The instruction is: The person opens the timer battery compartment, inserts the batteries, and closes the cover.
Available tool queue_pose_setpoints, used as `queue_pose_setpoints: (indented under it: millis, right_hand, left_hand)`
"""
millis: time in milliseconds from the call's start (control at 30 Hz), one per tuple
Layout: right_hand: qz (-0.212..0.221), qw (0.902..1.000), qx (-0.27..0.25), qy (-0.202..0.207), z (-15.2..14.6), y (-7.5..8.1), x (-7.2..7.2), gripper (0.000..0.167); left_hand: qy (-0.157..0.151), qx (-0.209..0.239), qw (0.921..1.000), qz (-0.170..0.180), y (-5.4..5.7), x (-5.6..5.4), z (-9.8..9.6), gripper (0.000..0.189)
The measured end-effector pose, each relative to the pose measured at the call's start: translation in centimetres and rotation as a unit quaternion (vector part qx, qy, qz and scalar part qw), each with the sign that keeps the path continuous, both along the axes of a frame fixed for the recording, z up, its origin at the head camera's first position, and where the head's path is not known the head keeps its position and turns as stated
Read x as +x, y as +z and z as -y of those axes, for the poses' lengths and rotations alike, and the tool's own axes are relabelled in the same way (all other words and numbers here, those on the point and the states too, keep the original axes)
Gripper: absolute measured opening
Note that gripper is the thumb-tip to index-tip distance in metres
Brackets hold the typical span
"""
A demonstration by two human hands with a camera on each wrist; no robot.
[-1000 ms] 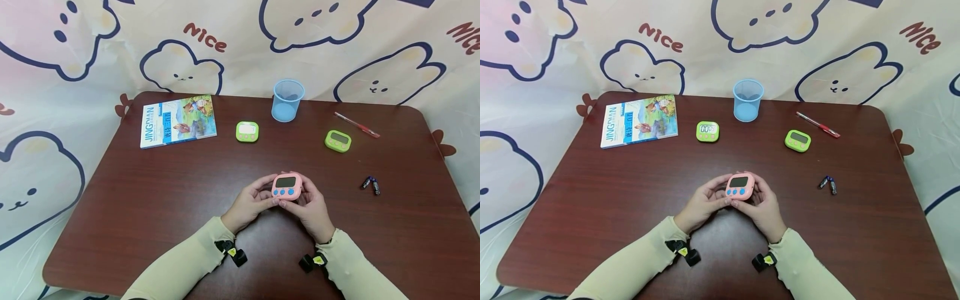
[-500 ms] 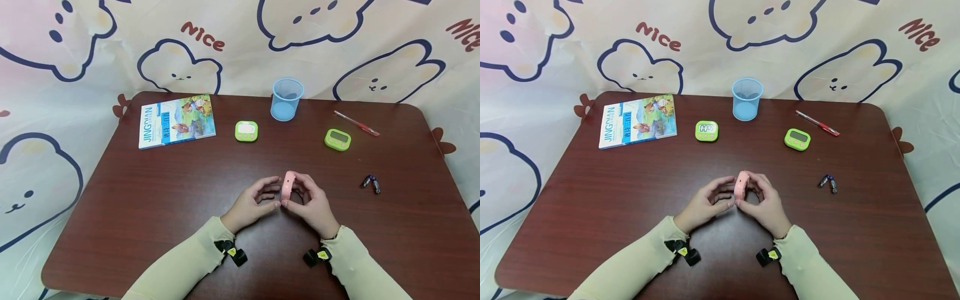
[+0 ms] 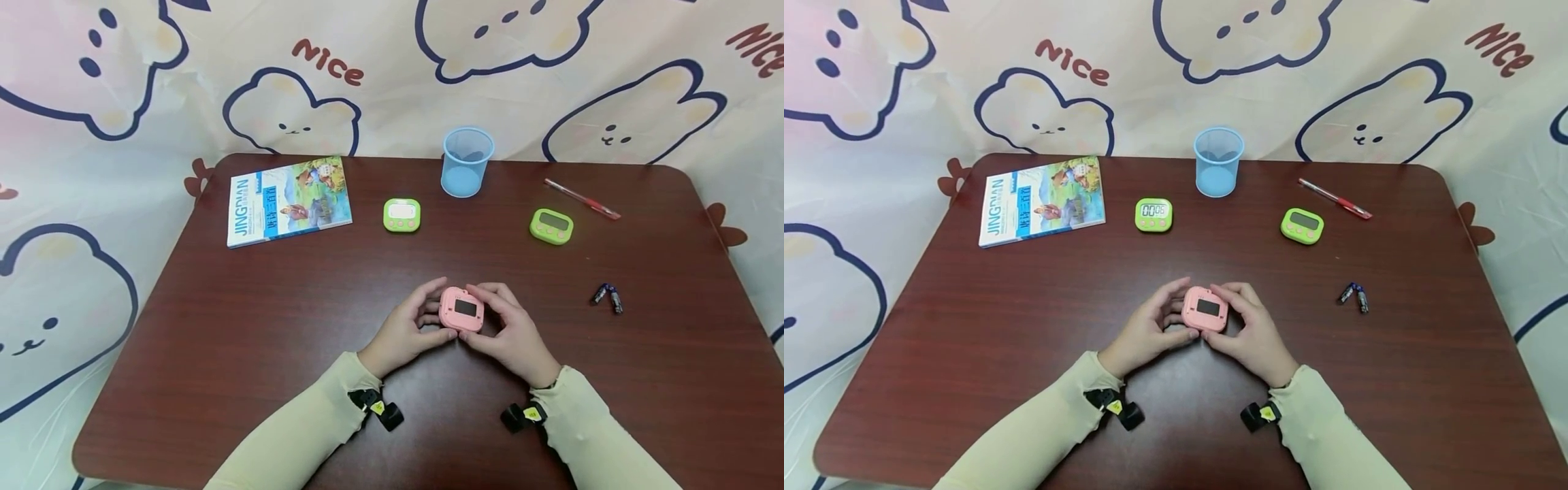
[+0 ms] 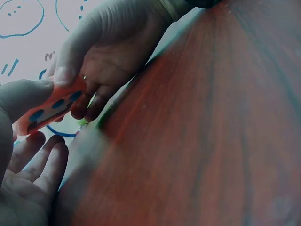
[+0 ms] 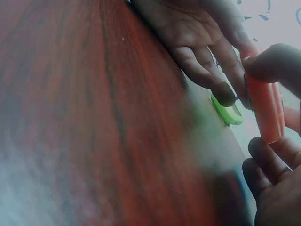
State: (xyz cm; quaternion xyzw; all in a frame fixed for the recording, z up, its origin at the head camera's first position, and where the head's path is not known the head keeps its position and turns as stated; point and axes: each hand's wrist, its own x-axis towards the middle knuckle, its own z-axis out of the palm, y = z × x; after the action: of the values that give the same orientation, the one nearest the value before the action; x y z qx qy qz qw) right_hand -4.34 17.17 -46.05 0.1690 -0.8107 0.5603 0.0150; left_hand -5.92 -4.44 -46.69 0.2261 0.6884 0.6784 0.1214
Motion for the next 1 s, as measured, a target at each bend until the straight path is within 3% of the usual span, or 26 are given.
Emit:
queue_pose_setpoints:
  millis: [167, 333, 500, 600, 667, 767, 1000]
  right_hand:
    - [-0.025, 0.9988, 0.042, 0.001, -0.2, 0.3, 0.2, 0.071]
    - [-0.085, 0.9948, 0.056, -0.006, 0.0, 0.8, 0.4, 0.07]
    - [-0.17, 0.98, 0.103, -0.011, 0.3, 1.1, 0.3, 0.067]
    - [-0.199, 0.9703, 0.138, -0.013, 0.3, 1.3, 0.2, 0.066]
    - [-0.198, 0.9687, 0.15, -0.014, 0.3, 1.3, 0.1, 0.068]
    - [-0.175, 0.9745, 0.138, -0.023, 0.2, 1.2, 0.0, 0.071]
    - [-0.126, 0.9908, 0.035, -0.035, 0.1, 0.4, 0.1, 0.074]
  left_hand:
    - [-0.021, -0.018, 0.9996, -0.011, -0.1, -0.3, 0.2, 0.075]
    - [-0.037, 0.011, 0.9991, 0.019, 0.0, -0.5, 0.4, 0.074]
    - [-0.032, 0.027, 0.9984, 0.037, 0.1, -0.6, 0.5, 0.072]
    - [-0.031, 0.033, 0.9981, 0.042, 0.2, -0.7, 0.6, 0.073]
    - [-0.029, 0.039, 0.9978, 0.046, 0.2, -0.7, 0.6, 0.073]
    - [-0.02, 0.051, 0.9973, 0.05, 0.2, -0.7, 0.7, 0.073]
    - [-0.009, 0.066, 0.9964, 0.052, 0.2, -0.7, 0.7, 0.075]
